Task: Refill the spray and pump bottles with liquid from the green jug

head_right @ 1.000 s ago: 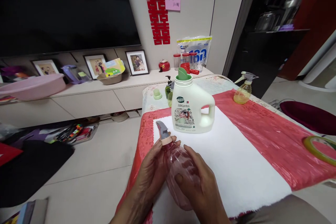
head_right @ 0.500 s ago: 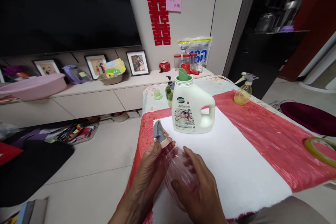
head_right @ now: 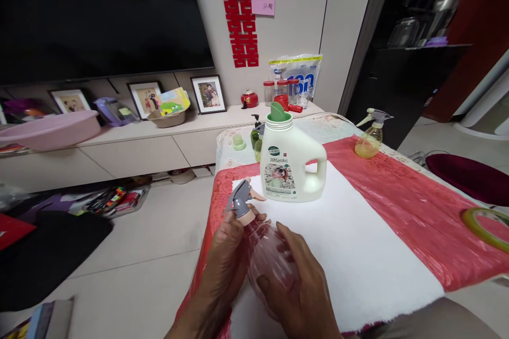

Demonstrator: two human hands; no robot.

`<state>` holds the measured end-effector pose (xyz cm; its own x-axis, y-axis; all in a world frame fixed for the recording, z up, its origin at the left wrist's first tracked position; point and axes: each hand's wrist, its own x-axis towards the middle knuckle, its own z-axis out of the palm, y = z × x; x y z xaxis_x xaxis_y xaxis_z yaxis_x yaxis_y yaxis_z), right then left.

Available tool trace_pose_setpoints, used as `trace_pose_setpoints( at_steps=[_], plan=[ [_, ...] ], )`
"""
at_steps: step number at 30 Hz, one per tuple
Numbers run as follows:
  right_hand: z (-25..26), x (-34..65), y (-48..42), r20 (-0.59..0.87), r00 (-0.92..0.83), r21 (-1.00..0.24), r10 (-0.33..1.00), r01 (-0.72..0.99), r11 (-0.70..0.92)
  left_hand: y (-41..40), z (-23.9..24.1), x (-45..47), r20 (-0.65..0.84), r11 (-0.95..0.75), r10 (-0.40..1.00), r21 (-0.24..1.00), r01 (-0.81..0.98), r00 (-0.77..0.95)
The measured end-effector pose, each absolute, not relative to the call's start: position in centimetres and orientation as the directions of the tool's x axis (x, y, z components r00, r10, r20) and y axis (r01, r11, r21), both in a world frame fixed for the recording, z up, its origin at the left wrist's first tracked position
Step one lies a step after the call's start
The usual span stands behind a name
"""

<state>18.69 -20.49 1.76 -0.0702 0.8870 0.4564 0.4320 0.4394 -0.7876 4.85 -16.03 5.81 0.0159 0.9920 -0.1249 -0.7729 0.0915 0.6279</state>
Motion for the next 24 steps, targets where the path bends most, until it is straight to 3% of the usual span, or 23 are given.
trace_pose_setpoints(
  at_steps=[15,24],
  plan=[
    [2.0,18.8,-20.4,0.510,-0.063,-0.709,0.858,0.534,0.461,-16.0,5.3,4.4,-0.084,0.072,0.996,0.656,-0.751,0.022],
    [1.8,19.5,-20.0,0.564,-0.166,-0.620,0.809,0.561,0.548,-15.7,5.4,4.2,-0.108,0.090,0.994,0.731,-0.677,0.015]
  ],
)
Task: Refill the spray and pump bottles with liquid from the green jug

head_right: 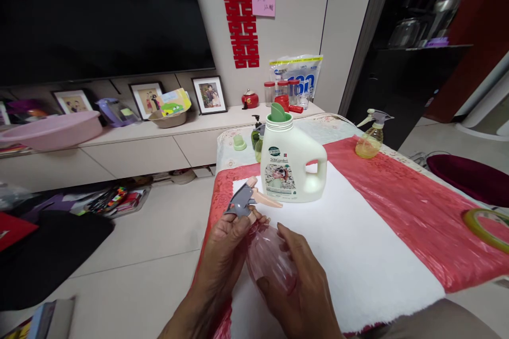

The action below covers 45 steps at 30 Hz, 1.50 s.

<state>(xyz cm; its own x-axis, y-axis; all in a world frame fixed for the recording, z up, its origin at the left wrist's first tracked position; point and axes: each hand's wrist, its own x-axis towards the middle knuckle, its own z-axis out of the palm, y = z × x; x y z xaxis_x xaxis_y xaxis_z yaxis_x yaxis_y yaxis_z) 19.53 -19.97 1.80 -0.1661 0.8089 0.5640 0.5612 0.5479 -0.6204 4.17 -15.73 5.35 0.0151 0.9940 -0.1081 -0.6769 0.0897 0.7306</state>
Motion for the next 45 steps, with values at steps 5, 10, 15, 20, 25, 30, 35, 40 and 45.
trace_pose_setpoints(
  at_steps=[5,10,15,20,25,30,35,40,45],
  plan=[
    [1.4,19.4,-20.2,0.498,-0.111,-0.728,0.860,0.486,0.484,-15.6,5.9,3.3,-0.006,0.104,0.990,0.716,-0.691,0.144],
    [1.0,19.0,-20.5,0.420,-0.074,-0.822,0.905,0.392,0.413,-15.5,6.3,3.3,0.016,0.123,0.982,0.709,-0.695,0.190],
    [0.8,19.2,-20.2,0.468,-0.064,-0.771,0.882,0.458,0.442,-15.5,5.9,3.3,-0.040,0.097,0.995,0.701,-0.707,0.097],
    [0.9,19.3,-19.8,0.571,-0.098,-0.654,0.815,0.546,0.523,-16.1,6.0,3.8,-0.066,0.118,0.993,0.676,-0.727,0.099],
    [1.7,19.0,-19.7,0.610,-0.119,-0.592,0.783,0.588,0.551,-16.7,6.2,4.7,-0.095,0.076,0.995,0.703,-0.707,0.012],
    [1.8,19.2,-19.7,0.612,-0.185,-0.556,0.769,0.590,0.585,-16.3,6.2,4.6,-0.087,0.062,0.996,0.763,-0.643,-0.008],
    [1.0,19.6,-19.7,0.543,-0.175,-0.658,0.822,0.519,0.545,-16.0,6.3,3.5,-0.152,0.152,0.987,0.747,-0.647,0.057],
    [0.9,19.4,-19.8,0.546,-0.151,-0.679,0.824,0.496,0.541,-15.8,6.4,3.3,-0.127,0.126,0.991,0.732,-0.670,0.047],
    [0.9,19.4,-19.9,0.539,-0.135,-0.684,0.831,0.506,0.526,-16.3,6.4,3.6,-0.129,0.124,0.991,0.736,-0.666,0.042]
  ],
)
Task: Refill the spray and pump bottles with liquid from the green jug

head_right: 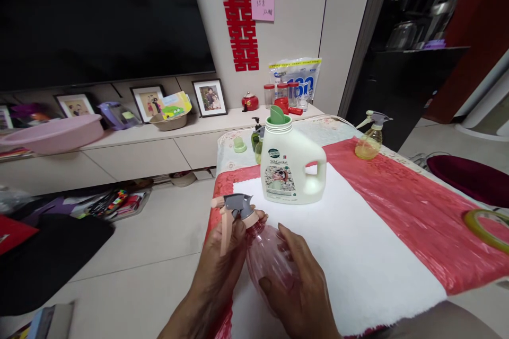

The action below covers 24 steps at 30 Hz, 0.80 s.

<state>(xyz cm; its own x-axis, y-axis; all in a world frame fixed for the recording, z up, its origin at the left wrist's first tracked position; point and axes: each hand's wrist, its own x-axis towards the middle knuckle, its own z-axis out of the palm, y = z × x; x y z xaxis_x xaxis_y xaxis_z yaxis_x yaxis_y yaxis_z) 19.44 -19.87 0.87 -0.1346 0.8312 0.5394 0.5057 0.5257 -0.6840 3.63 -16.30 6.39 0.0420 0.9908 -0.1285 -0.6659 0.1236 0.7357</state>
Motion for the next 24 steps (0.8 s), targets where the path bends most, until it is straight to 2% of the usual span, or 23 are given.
trace_pose_setpoints(
  at_steps=[4,9,13,16,19,21,24],
  plan=[
    [0.9,19.4,-19.8,0.555,-0.176,-0.655,0.813,0.510,0.557,-16.9,6.2,4.2,-0.125,0.084,0.992,0.743,-0.664,-0.014],
    [1.2,18.8,-19.9,0.593,-0.125,-0.654,0.796,0.502,0.566,-16.9,6.2,5.0,-0.136,0.033,0.982,0.809,-0.588,-0.132],
    [0.8,19.0,-19.9,0.584,-0.118,-0.685,0.803,0.460,0.565,-16.8,6.2,4.8,-0.115,0.033,0.989,0.781,-0.623,-0.092],
    [0.3,19.4,-19.9,0.494,-0.164,-0.782,0.854,0.346,0.519,-16.6,6.3,4.3,-0.061,0.027,0.998,0.740,-0.673,-0.027],
    [0.2,19.2,-20.2,0.338,-0.109,-0.915,0.935,0.193,0.354,-16.3,6.4,4.0,-0.058,0.088,0.996,0.713,-0.695,0.068],
    [0.3,18.9,-20.4,0.276,-0.035,-0.951,0.960,0.132,0.278,-16.2,6.4,4.0,-0.090,0.130,0.991,0.702,-0.700,0.094],
    [0.5,18.5,-20.7,0.262,-0.002,-0.960,0.965,0.106,0.260,-16.3,6.2,4.0,-0.084,0.116,0.993,0.712,-0.693,0.080]
  ],
)
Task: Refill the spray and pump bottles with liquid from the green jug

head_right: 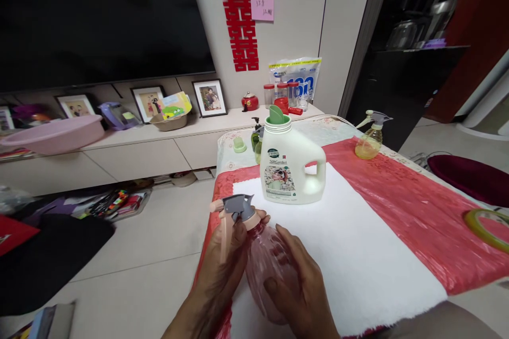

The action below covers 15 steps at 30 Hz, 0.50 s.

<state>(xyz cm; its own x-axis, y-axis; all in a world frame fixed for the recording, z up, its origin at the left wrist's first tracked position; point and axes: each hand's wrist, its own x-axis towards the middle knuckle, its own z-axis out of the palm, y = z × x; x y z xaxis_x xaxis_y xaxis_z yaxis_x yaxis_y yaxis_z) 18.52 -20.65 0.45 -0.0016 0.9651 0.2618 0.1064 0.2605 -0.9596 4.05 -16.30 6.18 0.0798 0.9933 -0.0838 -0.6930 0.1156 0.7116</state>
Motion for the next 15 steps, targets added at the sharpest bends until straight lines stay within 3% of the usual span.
trace_pose_setpoints(
  at_steps=[4,9,15],
  plan=[
    [0.31,18.65,-20.64,0.235,-0.044,-0.969,0.971,0.074,0.237,-16.48,5.99,4.29,-0.048,0.083,0.996,0.746,-0.661,0.071],
    [0.06,18.63,-20.64,0.269,-0.041,-0.958,0.962,0.096,0.271,-16.35,6.25,4.76,-0.046,0.003,0.997,0.815,-0.579,-0.060],
    [0.47,18.84,-20.69,0.122,-0.128,-0.989,0.984,-0.094,0.111,-16.15,6.35,3.95,-0.094,0.101,0.994,0.728,-0.678,0.047]
  ],
)
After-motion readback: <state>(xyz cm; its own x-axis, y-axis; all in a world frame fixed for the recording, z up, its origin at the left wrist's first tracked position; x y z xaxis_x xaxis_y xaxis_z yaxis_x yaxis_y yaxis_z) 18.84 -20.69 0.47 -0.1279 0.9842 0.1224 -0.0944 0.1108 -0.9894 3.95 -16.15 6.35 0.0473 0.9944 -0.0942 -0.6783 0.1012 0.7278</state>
